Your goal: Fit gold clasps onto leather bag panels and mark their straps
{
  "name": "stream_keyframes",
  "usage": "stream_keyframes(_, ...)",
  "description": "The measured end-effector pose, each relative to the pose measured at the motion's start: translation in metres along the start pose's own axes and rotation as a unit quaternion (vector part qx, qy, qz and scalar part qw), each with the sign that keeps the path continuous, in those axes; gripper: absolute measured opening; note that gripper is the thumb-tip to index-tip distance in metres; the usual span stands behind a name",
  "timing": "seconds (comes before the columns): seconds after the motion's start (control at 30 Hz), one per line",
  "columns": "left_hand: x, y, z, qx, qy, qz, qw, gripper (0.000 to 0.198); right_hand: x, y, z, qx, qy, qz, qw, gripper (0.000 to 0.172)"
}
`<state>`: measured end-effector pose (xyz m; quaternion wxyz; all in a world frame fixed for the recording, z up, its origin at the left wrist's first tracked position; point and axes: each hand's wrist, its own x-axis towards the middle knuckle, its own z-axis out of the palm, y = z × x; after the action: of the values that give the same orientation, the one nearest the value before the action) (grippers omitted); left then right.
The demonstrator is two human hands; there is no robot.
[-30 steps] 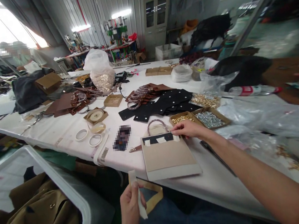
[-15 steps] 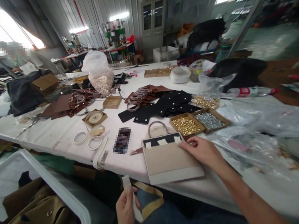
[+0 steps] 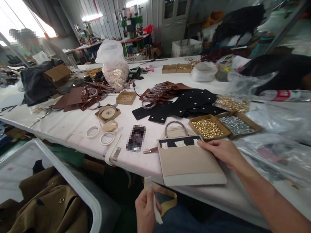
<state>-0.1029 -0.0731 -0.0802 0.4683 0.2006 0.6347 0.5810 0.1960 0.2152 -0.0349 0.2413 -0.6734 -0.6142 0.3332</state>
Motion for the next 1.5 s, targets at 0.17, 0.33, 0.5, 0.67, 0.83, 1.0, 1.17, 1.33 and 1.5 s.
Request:
stream_keyframes(0.17,0.008,-0.005,-0.022,-0.001,0.035,-0.011,0.999,0.072,-0.026,-0.036,-0.010,-0.196,0.167,-0.094,0.962,0.063)
stream_keyframes(0.33,0.027,-0.013,-0.038,-0.013,0.085,0.010,0.996,0.071,-0.070,-0.105,0.032,-0.150,0.140,-0.363,0.909,0.034)
stream_keyframes(0.5,0.039,-0.019,-0.048,-0.031,0.095,0.011,0.995,0.067,-0.092,-0.170,0.111,-0.121,-0.090,-0.528,0.836,0.024)
stream_keyframes(0.67,0.040,-0.035,-0.067,-0.020,0.124,0.004,0.992,0.069,-0.114,-0.199,0.180,-0.182,-0.160,-0.499,0.832,0.038)
stream_keyframes(0.83,0.038,-0.058,-0.085,-0.013,0.149,-0.023,0.988,0.071,-0.121,-0.202,0.209,-0.168,-0.181,-0.447,0.860,0.026)
stream_keyframes(1.0,0.041,-0.068,-0.094,-0.009,0.148,-0.041,0.988,0.072,-0.106,-0.192,0.209,-0.112,-0.195,-0.447,0.866,0.025)
stream_keyframes(1.17,0.056,-0.067,-0.101,0.001,0.156,-0.031,0.987,0.072,-0.106,-0.187,0.208,-0.108,-0.187,-0.449,0.867,0.014)
stream_keyframes(1.33,0.070,-0.081,-0.113,0.011,0.161,-0.031,0.986,0.073,-0.107,-0.191,0.212,-0.123,-0.197,-0.458,0.858,0.012)
stream_keyframes(1.5,0.073,-0.108,-0.125,0.012,0.170,-0.059,0.984,0.079,-0.106,-0.189,0.214,-0.120,-0.198,-0.460,0.857,0.010)
